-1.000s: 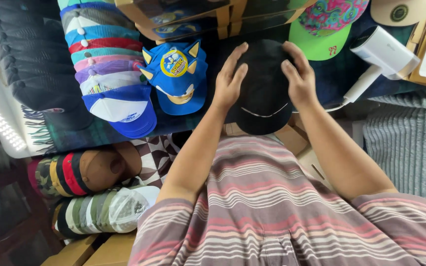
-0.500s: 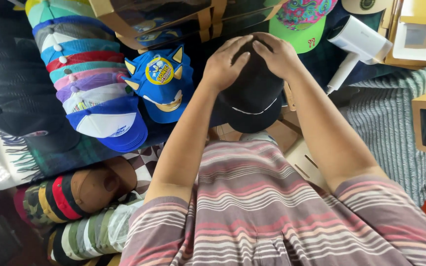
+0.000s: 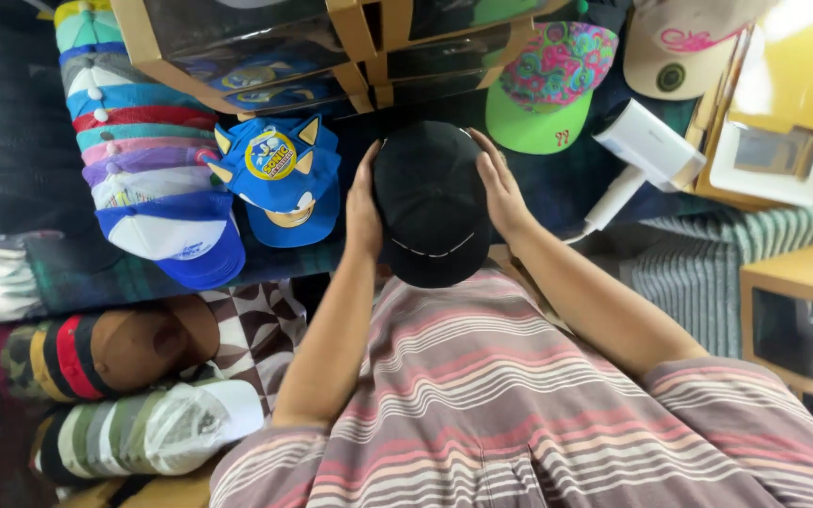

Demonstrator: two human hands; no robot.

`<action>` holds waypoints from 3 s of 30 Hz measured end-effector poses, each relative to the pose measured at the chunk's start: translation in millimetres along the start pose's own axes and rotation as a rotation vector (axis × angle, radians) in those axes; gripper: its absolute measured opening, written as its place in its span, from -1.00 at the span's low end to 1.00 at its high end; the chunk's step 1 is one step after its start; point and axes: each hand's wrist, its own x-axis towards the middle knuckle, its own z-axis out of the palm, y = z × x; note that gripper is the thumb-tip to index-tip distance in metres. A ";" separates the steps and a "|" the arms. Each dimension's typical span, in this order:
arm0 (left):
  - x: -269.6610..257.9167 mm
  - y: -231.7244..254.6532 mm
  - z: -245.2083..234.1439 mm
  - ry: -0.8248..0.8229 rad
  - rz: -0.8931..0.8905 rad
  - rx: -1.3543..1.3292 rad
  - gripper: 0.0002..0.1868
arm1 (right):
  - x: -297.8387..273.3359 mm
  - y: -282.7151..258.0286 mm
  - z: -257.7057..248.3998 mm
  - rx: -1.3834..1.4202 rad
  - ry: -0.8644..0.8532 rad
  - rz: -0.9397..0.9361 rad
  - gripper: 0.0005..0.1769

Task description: Cleaning and reshaping a black baseball cap using a hair dryer and a brush on a head form.

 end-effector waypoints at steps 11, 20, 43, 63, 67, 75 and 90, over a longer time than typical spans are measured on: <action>-89.7 -59.0 23.4 0.411 -0.156 0.161 -0.50 | 14.6 40.2 -36.4 0.243 -0.240 0.191 -0.50; -103.2 -147.5 11.2 0.476 -0.312 0.186 -0.56 | 25.4 127.9 -54.3 0.171 -0.228 0.429 -0.57; -77.0 -185.2 -34.4 -0.094 -0.575 -0.710 -0.69 | -106.5 130.6 21.7 0.995 0.159 0.651 -0.75; -113.3 -140.6 -57.8 -0.110 -0.557 -0.537 -0.80 | -128.3 130.2 2.8 0.837 0.106 0.563 -0.91; -119.5 -132.6 -47.0 -0.021 -0.538 -0.608 -0.77 | -118.8 96.8 -8.1 0.764 -0.043 0.572 -0.81; -139.5 -66.4 -4.7 0.142 -0.373 -0.687 -0.73 | -108.2 67.9 -40.0 0.769 -0.254 0.551 -0.69; -231.7 -110.0 -1.0 0.273 -0.222 -0.737 -0.81 | -125.7 147.7 -45.0 0.407 -0.571 0.458 -0.69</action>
